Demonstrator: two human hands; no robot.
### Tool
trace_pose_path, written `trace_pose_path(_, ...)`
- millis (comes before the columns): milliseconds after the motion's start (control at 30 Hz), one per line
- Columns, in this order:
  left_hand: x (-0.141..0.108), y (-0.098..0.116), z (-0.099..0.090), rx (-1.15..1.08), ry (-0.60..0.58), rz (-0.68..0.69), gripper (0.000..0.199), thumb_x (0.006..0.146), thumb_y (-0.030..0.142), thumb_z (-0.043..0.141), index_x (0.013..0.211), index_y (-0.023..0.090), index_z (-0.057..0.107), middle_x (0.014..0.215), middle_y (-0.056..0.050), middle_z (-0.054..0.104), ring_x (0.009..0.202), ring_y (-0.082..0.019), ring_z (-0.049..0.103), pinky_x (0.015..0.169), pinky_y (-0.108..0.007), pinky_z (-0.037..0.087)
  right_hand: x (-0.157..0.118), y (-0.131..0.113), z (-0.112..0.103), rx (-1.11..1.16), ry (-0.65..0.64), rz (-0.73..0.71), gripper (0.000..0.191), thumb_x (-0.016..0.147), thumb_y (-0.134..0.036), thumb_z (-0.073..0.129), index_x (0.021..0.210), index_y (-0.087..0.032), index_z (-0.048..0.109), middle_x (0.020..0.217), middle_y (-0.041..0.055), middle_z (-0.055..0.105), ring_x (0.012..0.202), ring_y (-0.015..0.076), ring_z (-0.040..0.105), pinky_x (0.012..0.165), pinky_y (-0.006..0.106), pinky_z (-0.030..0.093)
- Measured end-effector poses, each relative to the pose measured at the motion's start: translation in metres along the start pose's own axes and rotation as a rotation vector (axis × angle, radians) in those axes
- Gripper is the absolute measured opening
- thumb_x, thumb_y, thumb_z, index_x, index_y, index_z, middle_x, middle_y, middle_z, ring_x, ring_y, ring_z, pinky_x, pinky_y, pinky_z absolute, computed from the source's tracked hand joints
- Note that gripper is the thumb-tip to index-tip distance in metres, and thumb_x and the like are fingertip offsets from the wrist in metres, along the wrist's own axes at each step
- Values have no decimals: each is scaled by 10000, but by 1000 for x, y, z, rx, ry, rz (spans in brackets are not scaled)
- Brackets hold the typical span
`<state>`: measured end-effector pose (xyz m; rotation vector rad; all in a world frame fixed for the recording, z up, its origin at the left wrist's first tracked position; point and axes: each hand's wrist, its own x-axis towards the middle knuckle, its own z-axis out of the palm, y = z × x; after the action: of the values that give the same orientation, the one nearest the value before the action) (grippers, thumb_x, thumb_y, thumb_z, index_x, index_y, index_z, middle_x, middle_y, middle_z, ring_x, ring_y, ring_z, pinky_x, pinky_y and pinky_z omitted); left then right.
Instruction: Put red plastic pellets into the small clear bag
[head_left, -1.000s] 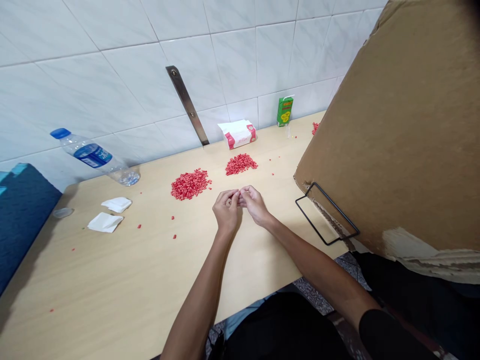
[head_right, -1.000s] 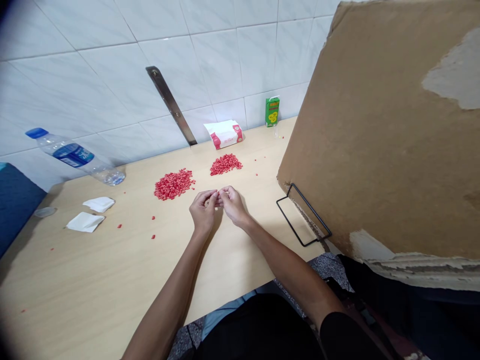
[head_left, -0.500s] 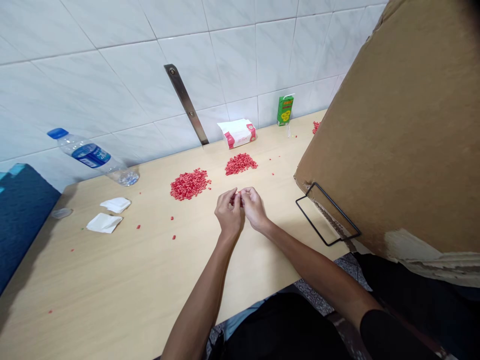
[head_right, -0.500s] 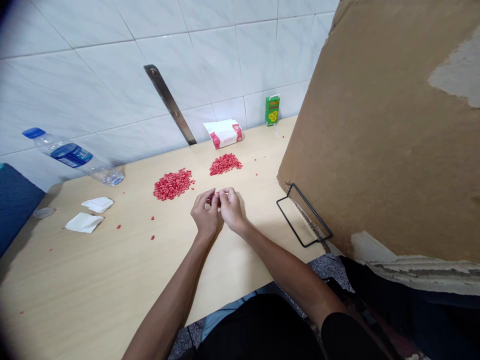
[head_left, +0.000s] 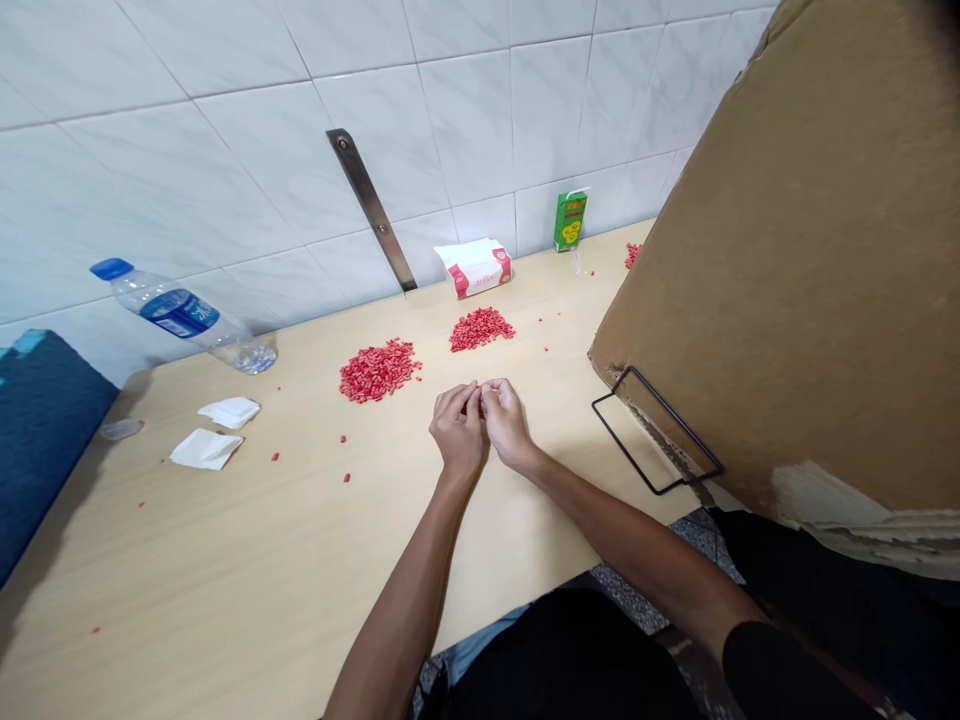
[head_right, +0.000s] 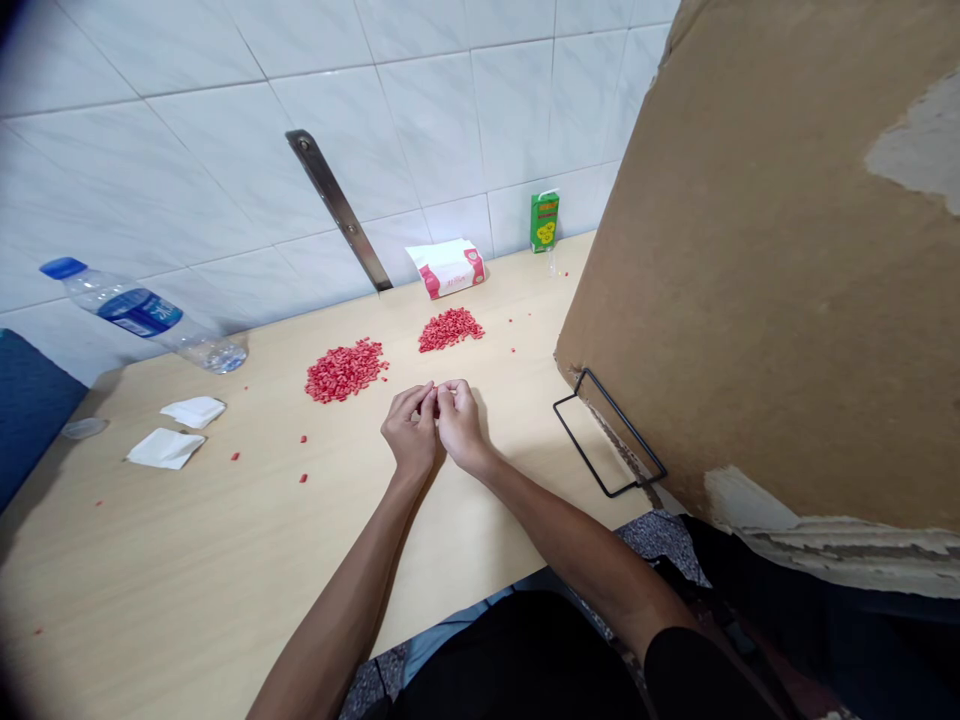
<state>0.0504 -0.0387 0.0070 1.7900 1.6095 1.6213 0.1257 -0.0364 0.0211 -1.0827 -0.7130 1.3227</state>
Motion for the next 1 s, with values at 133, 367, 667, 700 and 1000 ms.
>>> trace_pose_path(133, 0, -1, 0, -7, 13, 40, 193, 902, 244, 580, 928, 167, 754, 942, -77, 712, 913, -188, 650, 859, -332, 521, 1, 2, -1, -10, -8, -32, 64, 911, -238, 475, 856, -204, 478, 672, -20, 585, 648, 130, 626, 624, 238, 519)
trace_pose_path(367, 11, -8, -6, -27, -8, 114, 152, 884, 276, 625, 899, 165, 729, 933, -63, 677, 900, -173, 636, 842, -305, 512, 9, 8, -11, -37, -147, -174, 241, 899, -396, 517, 1023, -215, 418, 713, -21, 626, 634, 161, 645, 626, 285, 521)
trace_pose_path(667, 53, -53, -45, 344, 185, -297, 88, 844, 253, 645, 879, 203, 708, 967, -82, 598, 1046, -251, 533, 1008, -444, 399, 73, -6, -60, -957, 211, -337, 207, 941, -310, 444, 1095, -207, 537, 852, 34, 670, 854, 220, 634, 766, 323, 436)
trace_pose_path(700, 57, -54, -46, 370, 182, -355, 79, 836, 258, 656, 872, 212, 709, 985, -81, 595, 1066, -261, 522, 1009, -458, 390, 80, -9, -60, -1037, 190, -295, 222, 941, -303, 448, 1122, -218, 544, 868, 34, 678, 863, 226, 638, 759, 323, 430)
trace_pose_path(1000, 85, -59, -46, 571, 184, -487, 154, 830, 296, 678, 972, 253, 720, 1209, -82, 579, 1232, -338, 425, 1036, -549, 308, 123, -23, -41, -1521, 15, -336, 277, 968, -300, 441, 1222, -233, 529, 918, 92, 708, 864, 291, 669, 719, 361, 425)
